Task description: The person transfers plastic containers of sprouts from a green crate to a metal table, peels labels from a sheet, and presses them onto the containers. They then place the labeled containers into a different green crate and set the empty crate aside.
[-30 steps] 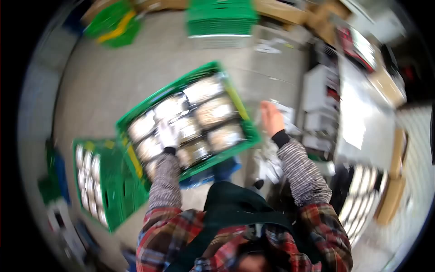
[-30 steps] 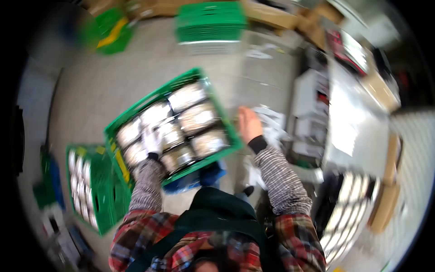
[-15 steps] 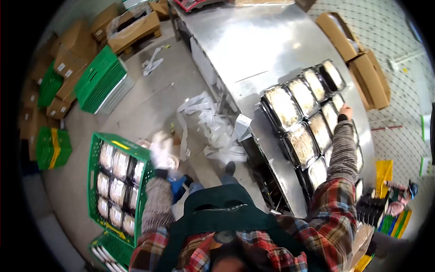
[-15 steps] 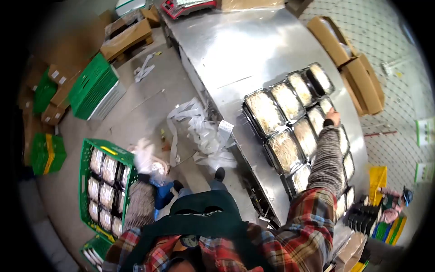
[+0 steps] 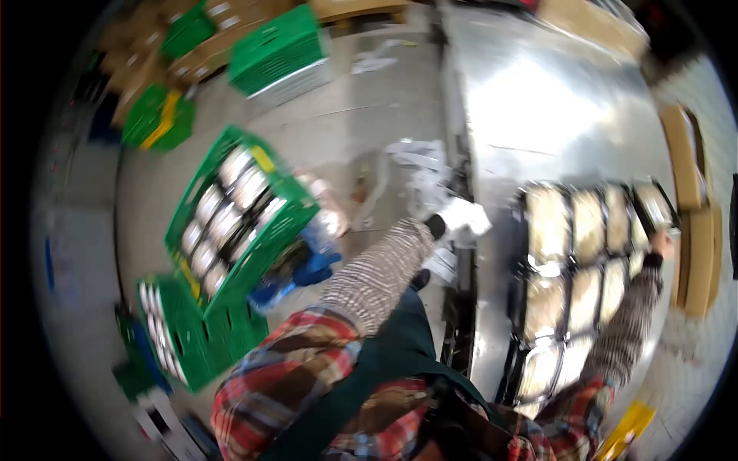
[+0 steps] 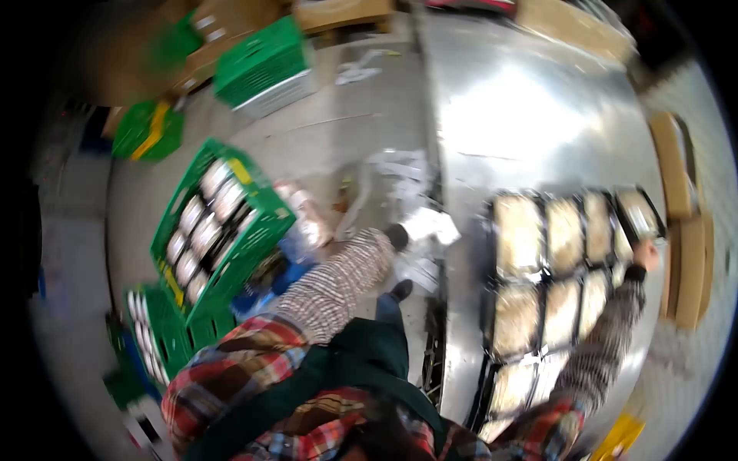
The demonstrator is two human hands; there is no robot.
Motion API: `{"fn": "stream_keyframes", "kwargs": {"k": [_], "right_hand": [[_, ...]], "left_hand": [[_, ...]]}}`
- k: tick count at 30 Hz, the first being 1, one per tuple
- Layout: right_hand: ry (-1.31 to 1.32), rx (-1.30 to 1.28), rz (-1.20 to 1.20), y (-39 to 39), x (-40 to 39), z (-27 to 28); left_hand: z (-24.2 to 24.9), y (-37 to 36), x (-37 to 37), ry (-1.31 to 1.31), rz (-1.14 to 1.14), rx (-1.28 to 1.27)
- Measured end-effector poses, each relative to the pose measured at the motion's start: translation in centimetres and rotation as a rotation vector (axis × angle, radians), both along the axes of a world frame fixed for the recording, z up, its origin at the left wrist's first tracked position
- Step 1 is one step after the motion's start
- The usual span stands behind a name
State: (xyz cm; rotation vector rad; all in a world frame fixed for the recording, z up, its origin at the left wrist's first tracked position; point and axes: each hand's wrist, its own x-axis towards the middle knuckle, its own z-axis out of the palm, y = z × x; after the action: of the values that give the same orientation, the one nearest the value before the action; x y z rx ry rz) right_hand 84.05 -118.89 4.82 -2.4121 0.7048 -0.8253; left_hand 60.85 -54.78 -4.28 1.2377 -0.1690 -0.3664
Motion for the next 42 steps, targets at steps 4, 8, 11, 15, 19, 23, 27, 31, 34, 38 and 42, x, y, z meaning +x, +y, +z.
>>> {"fn": "stream_keyframes", "kwargs": {"k": [4,8,11,15,19,23,27,31,34,38,42], "right_hand": [[-0.098,-0.139,0.582,19.1,-3.8,5.9],[-0.059,0.139,0.993,42.1,-12.7,6.3],[0.274,0.749,1.267,61.2,-21.9,5.5],[0.683,0.988,1.526,83.2,-33.1,1.0],[1.01,0.852,1.654,98.1,-42.7,-4.5],[0.747,0.754,1.656,99.4,-46.4,-1.3],[0.663,1.037,1.585,88.4,-47.4,6.8],[0.56,0.995,1.549,73.9,-52.3,11.5],[0.402,1.166,1.143,67.1,-59.7,14.4],[-0.125,1.29,0.634,57.7,-68.2,14.3],[-0.422,0.991,-0.001,42.3,-77.7,11.6]], "left_hand": [[-2.6,1.6,-7.4,-0.022,0.316,0.341],[0.5,8.0,-17.7,0.265,0.271,0.183],[2.9,14.1,-27.0,0.369,0.413,-0.008],[7.2,22.0,-36.8,0.384,0.546,-0.094],[7.8,27.6,-44.1,0.448,0.652,-0.154],[8.6,30.1,-46.8,0.284,0.751,-0.204],[11.2,30.0,-44.6,0.186,0.734,-0.143],[16.4,26.4,-41.2,0.002,0.568,0.163],[20.5,19.7,-39.8,-0.068,0.408,0.173],[20.8,9.3,-40.2,-0.14,-0.116,0.243],[20.4,-0.9,-43.4,0.02,-0.754,0.055]]}}
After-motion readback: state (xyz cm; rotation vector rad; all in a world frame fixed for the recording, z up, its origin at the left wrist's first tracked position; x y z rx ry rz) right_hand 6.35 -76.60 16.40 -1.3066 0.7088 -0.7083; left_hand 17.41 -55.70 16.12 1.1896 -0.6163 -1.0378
